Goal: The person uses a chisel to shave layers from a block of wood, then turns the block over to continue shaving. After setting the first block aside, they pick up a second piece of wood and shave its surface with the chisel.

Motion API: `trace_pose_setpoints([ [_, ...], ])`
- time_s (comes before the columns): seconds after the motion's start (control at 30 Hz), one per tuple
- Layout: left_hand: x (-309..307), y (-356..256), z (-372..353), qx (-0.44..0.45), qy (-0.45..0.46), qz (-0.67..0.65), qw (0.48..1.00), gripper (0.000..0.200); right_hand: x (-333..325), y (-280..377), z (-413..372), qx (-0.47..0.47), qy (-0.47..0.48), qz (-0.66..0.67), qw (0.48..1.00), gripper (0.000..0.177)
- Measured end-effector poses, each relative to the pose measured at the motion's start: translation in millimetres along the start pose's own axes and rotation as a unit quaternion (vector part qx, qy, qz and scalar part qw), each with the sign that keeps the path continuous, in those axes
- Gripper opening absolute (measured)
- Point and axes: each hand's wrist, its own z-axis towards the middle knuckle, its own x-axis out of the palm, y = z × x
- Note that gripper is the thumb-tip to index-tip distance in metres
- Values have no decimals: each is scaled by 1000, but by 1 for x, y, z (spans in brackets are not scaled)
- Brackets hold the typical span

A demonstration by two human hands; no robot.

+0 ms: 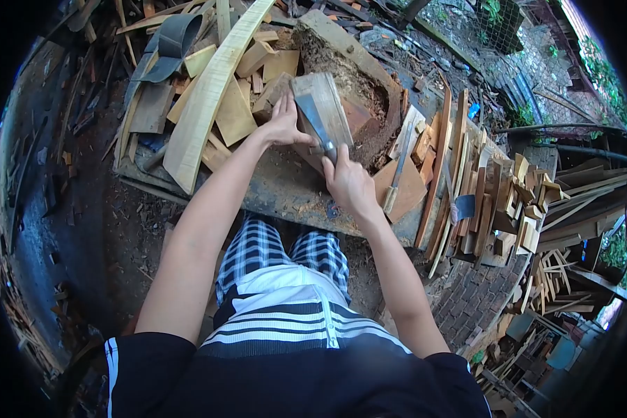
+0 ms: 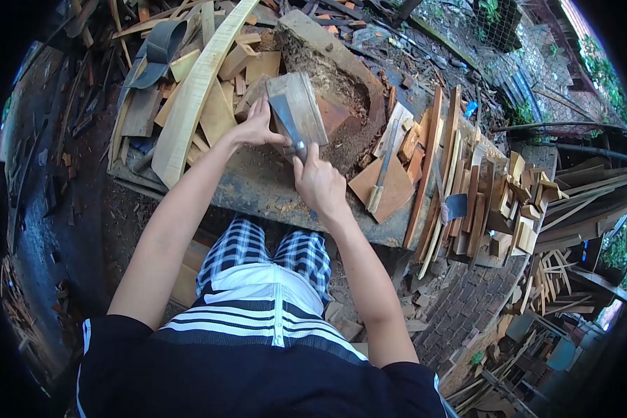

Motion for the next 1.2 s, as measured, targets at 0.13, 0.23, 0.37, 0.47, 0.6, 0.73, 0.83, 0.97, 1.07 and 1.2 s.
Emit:
trace_pose_setpoints([
  [0.13,0,0,2,14,-6,6,1000,160,6,8,25,-5,-35,7,999,39],
  [0.23,-1,-3,-1,8,-10,-6,1000,161,4,5,17,0,-31,2,1000,39],
  [0.37,1,-3,-1,1,-11,-17,1000,162,-1,2,-6,8,-6,-9,1000,39],
  [0.47,4,0,1,24,-21,-7,999,161,3,7,15,4,-31,-4,1000,38],
  [0.6,6,7,2,50,-44,0,998,158,6,12,17,2,-43,2,999,37],
  [0.73,8,9,-2,34,-38,-20,998,156,6,5,-6,1,-20,-11,1000,37],
  [0.83,16,11,-2,54,-43,-36,997,155,10,10,16,-3,-44,5,999,37],
  [0.97,11,12,-1,82,-74,-39,993,153,10,15,20,5,-40,-4,999,37],
  [1.07,14,12,-4,57,-64,-31,996,152,5,8,-3,11,-12,-16,1000,37],
  [1.2,16,14,-5,79,-92,-37,992,150,7,12,11,3,-21,12,1000,42],
])
